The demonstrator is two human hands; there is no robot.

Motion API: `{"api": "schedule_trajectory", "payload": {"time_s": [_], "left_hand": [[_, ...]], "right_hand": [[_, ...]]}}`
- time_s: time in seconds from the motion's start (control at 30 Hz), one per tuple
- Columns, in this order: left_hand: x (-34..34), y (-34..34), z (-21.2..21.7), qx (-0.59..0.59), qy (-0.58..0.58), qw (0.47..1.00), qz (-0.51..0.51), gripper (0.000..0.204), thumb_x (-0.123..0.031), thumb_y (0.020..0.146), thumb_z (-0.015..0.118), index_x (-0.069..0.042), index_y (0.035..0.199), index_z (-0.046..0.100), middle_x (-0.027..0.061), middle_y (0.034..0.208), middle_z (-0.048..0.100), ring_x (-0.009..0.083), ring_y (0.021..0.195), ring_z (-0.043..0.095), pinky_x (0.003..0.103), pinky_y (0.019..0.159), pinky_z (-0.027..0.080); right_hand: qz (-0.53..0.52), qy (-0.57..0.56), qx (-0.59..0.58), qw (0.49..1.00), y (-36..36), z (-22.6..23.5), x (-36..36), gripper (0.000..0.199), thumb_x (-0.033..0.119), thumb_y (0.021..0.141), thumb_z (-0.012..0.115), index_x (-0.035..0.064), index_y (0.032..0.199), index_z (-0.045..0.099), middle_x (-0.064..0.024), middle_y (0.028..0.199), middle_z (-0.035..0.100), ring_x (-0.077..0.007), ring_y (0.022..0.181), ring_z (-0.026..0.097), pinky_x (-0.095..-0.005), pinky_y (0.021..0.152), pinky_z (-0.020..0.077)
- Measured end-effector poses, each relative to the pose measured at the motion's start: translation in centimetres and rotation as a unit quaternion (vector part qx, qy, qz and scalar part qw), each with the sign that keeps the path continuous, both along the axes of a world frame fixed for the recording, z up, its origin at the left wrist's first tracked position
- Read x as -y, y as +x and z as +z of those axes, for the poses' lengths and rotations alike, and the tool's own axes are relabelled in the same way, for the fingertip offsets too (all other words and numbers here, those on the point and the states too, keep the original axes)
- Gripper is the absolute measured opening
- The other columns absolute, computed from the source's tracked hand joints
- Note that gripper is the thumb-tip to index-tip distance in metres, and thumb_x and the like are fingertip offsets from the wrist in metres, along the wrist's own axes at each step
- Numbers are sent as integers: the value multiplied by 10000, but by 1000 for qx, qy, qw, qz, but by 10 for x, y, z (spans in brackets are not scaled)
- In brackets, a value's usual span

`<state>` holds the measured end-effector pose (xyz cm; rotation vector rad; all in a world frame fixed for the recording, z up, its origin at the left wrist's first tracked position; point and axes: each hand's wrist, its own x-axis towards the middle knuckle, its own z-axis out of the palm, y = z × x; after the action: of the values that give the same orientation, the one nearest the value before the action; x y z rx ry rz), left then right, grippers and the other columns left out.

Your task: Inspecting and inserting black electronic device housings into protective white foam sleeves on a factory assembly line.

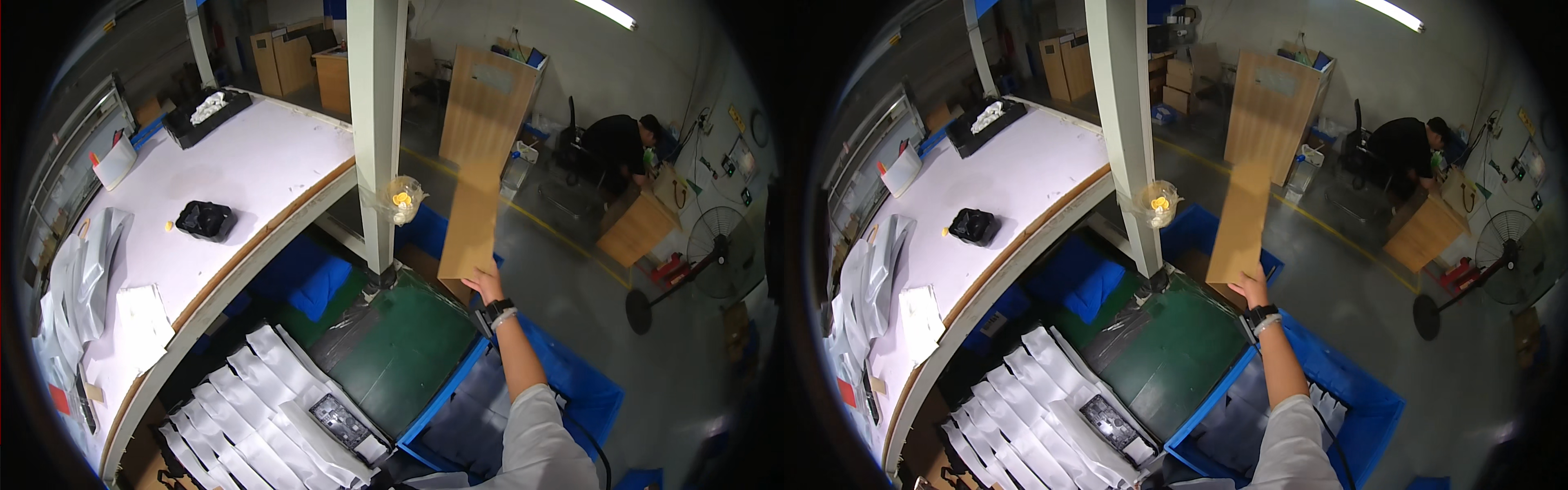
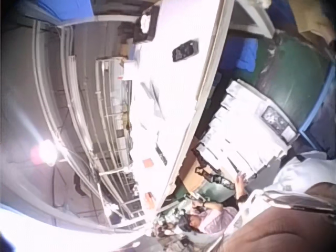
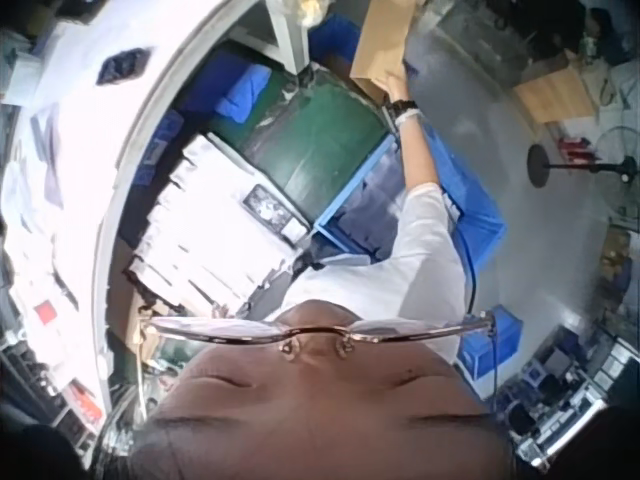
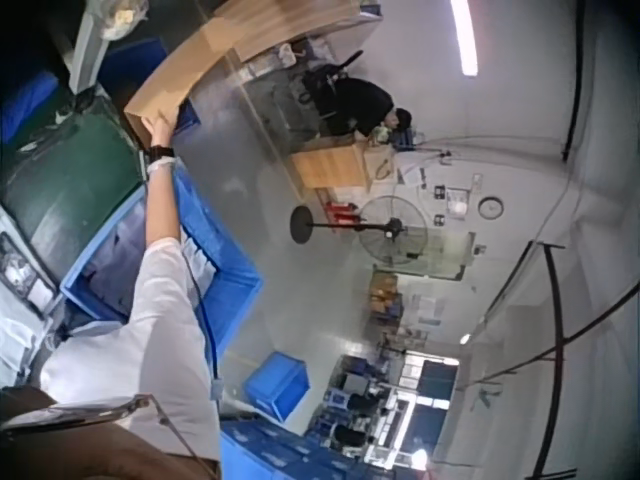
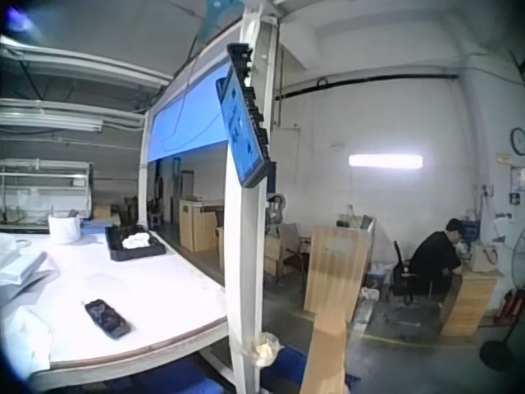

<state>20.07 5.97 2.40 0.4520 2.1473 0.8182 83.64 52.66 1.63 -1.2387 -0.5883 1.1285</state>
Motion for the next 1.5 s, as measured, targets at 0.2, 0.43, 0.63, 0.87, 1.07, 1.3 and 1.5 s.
{"api": "schedule_trajectory", "payload": {"time_s": [0.2, 0.43, 0.63, 0.87, 1.07, 1.3, 1.5], "left_hand": [[16, 4, 5, -27, -15, 999, 17, 400, -278, 934, 492, -26, 1244, 504, 164, 1114, 606, 265, 951, 575, 364, 816, 458], [50, 6, 15, -61, -16, 997, 50, 379, -266, 933, 492, -22, 1220, 525, 163, 1094, 614, 261, 938, 577, 361, 808, 458], [68, 6, 7, -67, 2, 997, 48, 362, -257, 932, 492, -19, 1200, 543, 161, 1076, 621, 258, 927, 578, 358, 800, 458], [115, 3, -7, -99, 44, 993, 48, 344, -245, 931, 491, -14, 1175, 564, 160, 1056, 630, 254, 914, 580, 354, 792, 458], [147, 10, -4, -109, 135, 982, 79, 219, -130, 904, 490, 13, 985, 634, 127, 924, 658, 206, 848, 579, 322, 798, 441], [299, 30, -139, -61, 31, 997, 38, 342, -343, 896, 532, -59, 1061, 627, 126, 888, 645, 243, 784, 598, 377, 731, 476], [430, 72, -203, 61, -98, 986, 120, 328, -327, 907, 513, -50, 1041, 625, 117, 902, 639, 226, 834, 592, 367, 754, 462]], "right_hand": [[-39, 12, -1, 999, -24, -12, -19, 447, 1, 916, 410, 171, 1322, 333, -112, 1269, 479, -311, 1108, 555, -525, 836, 520], [-160, -280, 128, 938, -27, -120, -9, 491, 210, 833, 557, 168, 1285, 370, -129, 1063, 582, -304, 805, 604, -496, 722, 517], [39, 46, 311, 948, -64, -144, 92, 117, 13, 837, 502, 36, 879, 609, -46, 779, 641, -156, 689, 593, -267, 641, 469], [188, 21, 281, 941, -138, -63, 176, 172, 15, 870, 428, 27, 802, 585, -19, 737, 600, -84, 634, 550, -225, 597, 458], [213, 37, 296, 930, -183, -29, 262, 164, -13, 844, 451, 43, 771, 586, 11, 638, 536, -51, 540, 451, -209, 487, 344], [485, 5, 242, 840, -289, -41, 361, 139, 13, 858, 482, 47, 824, 612, 44, 552, 474, -36, 468, 434, -194, 442, 330], [684, 46, 347, 640, -357, -52, 431, 196, 142, 872, 511, 95, 1011, 640, -101, 730, 646, -190, 641, 623, -296, 634, 502]]}}
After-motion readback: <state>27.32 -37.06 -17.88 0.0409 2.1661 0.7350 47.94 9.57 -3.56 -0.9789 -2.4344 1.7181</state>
